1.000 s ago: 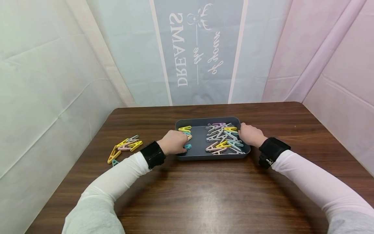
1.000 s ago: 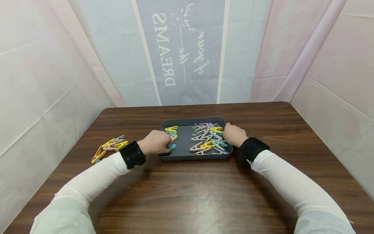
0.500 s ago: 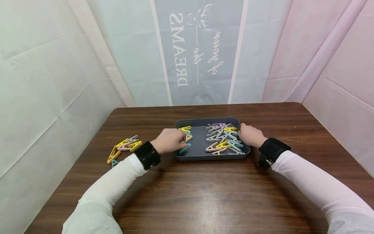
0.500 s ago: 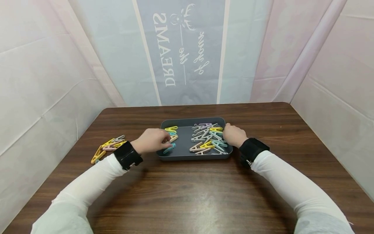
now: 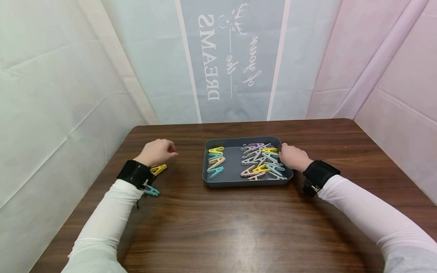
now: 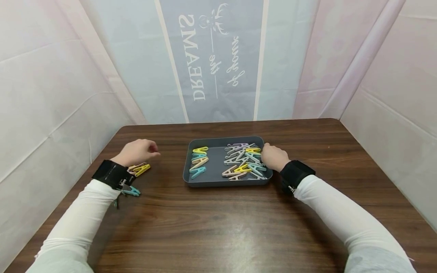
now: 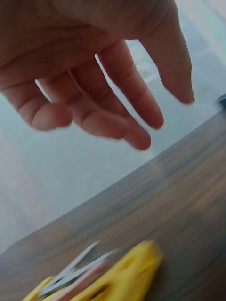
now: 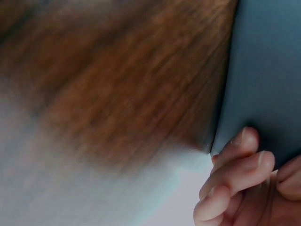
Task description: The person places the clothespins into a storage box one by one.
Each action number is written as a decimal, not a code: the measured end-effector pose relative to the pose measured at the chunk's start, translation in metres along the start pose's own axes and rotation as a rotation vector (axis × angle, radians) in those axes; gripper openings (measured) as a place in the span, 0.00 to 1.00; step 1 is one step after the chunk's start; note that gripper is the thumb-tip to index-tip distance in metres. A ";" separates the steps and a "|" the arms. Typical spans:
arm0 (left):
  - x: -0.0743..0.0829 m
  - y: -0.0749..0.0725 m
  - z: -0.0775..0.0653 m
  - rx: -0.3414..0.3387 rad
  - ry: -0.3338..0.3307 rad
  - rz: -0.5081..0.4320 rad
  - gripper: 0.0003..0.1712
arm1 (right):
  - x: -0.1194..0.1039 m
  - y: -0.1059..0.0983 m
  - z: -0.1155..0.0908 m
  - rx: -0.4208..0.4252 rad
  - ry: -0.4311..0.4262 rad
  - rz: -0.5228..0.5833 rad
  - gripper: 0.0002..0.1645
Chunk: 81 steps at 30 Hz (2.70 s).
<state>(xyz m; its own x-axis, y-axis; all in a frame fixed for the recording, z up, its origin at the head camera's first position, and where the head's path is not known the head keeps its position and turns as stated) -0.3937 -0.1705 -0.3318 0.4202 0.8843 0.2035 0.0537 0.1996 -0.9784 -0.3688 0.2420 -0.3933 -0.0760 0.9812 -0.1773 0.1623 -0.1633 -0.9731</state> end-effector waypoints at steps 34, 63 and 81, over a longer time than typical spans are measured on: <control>-0.061 0.021 -0.002 -0.150 -0.200 0.024 0.12 | -0.004 -0.001 -0.002 -0.002 -0.009 -0.046 0.30; 0.032 -0.020 0.012 0.090 0.069 -0.080 0.18 | 0.001 0.001 -0.001 -0.011 0.003 -0.016 0.27; 0.139 0.004 0.008 -0.017 0.340 0.028 0.16 | 0.001 0.002 -0.001 -0.006 0.009 -0.003 0.24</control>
<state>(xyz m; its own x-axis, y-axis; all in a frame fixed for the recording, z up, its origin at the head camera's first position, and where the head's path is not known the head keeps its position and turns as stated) -0.3427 -0.0433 -0.3067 0.6999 0.6972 0.1552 0.0516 0.1673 -0.9845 -0.3677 0.2428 -0.3953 -0.0676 0.9825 -0.1735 0.1678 -0.1602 -0.9727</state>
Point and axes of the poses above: each hand's wrist, its own z-axis towards the middle knuckle, its own y-axis out of the palm, x = y × z, the point moved 8 cm from there along z, towards the middle knuckle, and after that the axes turned 3 degrees about -z, right-handed, at the moved point
